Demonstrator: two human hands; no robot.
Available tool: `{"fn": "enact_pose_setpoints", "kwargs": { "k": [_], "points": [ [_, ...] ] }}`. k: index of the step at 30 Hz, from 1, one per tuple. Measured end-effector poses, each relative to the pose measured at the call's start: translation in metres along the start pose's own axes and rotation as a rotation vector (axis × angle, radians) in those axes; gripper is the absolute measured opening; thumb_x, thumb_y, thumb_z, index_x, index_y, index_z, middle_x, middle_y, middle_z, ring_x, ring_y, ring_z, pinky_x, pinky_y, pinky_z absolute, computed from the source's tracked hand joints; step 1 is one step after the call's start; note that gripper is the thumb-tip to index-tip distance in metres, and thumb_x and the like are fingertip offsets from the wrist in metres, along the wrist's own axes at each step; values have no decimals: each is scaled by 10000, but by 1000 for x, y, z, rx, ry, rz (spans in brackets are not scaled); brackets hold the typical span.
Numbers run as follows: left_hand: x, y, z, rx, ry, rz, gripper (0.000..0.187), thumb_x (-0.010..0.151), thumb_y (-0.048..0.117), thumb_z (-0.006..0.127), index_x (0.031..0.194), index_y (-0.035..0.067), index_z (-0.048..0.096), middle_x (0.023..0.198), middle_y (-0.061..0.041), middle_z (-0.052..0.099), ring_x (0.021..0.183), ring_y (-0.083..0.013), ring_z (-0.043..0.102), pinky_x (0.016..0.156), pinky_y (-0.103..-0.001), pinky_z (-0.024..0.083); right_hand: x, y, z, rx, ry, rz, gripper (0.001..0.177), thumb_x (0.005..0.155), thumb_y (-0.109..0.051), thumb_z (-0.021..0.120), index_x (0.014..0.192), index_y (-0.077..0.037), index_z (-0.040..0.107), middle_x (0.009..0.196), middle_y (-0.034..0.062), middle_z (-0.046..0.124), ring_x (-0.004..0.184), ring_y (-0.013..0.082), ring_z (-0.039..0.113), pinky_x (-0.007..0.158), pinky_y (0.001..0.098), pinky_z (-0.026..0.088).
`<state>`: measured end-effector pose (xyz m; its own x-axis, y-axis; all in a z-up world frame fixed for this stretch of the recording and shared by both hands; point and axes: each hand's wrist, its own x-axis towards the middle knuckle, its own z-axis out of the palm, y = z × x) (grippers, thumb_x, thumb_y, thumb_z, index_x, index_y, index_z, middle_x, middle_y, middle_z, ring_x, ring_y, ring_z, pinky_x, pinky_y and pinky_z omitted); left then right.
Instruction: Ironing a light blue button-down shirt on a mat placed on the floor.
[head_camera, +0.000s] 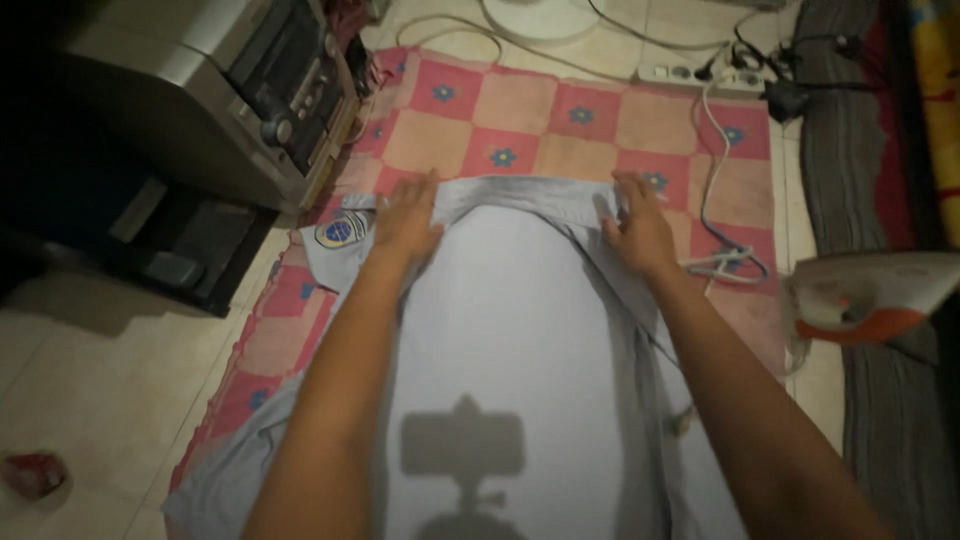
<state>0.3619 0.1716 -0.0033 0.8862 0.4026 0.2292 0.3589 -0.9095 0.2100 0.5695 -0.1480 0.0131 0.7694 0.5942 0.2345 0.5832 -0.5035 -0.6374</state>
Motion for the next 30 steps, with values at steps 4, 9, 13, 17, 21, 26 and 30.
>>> {"fn": "enact_pose_setpoints", "kwargs": {
  "k": [4, 9, 13, 17, 21, 26, 30],
  "points": [
    [15, 12, -9, 65, -261, -177, 778, 758, 282, 793, 1439, 132, 450, 1343, -143, 598, 1317, -374, 495, 1075, -641, 294, 45, 15, 25, -134, -4, -173, 879, 765, -155, 801, 1538, -115, 384, 1490, 254, 455, 1173, 421, 598, 899, 497, 518],
    [10, -20, 32, 162, -45, -83, 211, 923, 183, 642, 1127, 148, 683, 1016, -167, 756, 1027, -371, 724, 936, -548, 532, 50, 12, 15, -545, -228, 88, 330, 903, -249, 729, 1232, -220, 720, 1193, 159, 734, 1073, 385, 717, 887, 525, 566],
    [4, -12, -43, 45, 83, -224, 308, 872, 217, 656, 1139, 65, 635, 896, -236, 727, 854, -443, 706, 748, -573, 536, 51, -3, -37, -416, -63, -69, 264, 910, -282, 751, 1114, -117, 720, 1031, 204, 735, 958, 430, 700, 791, 547, 542],
    [17, 17, -133, 100, 305, -69, 261, 842, 187, 695, 1056, 51, 633, 900, -246, 708, 878, -464, 696, 735, -568, 539, 75, -36, -106, -254, 54, -106, 215, 965, -261, 724, 1062, -72, 687, 966, 195, 742, 913, 385, 719, 792, 488, 547],
    [34, 54, -244, 90, 383, -60, 247, 876, 160, 724, 1071, 49, 621, 908, -280, 688, 864, -502, 677, 744, -585, 536, 97, -91, -194, -162, 222, -235, 220, 945, -189, 772, 1045, -25, 664, 933, 188, 723, 832, 340, 721, 734, 434, 544],
    [27, 99, -373, 44, 584, -78, 268, 847, 125, 711, 1082, 49, 608, 909, -284, 683, 868, -509, 671, 743, -587, 533, 75, -178, -300, -133, 403, -488, 189, 1005, -137, 789, 1027, 5, 666, 972, 194, 722, 885, 302, 725, 765, 403, 555],
    [9, 119, -449, 9, 752, -2, 222, 861, 49, 662, 1068, 29, 582, 927, -291, 685, 896, -530, 662, 779, -600, 525, 38, -237, -370, -114, 448, -569, 232, 1006, -131, 808, 1100, 10, 651, 950, 193, 718, 863, 268, 727, 740, 386, 551]
  ]
}}
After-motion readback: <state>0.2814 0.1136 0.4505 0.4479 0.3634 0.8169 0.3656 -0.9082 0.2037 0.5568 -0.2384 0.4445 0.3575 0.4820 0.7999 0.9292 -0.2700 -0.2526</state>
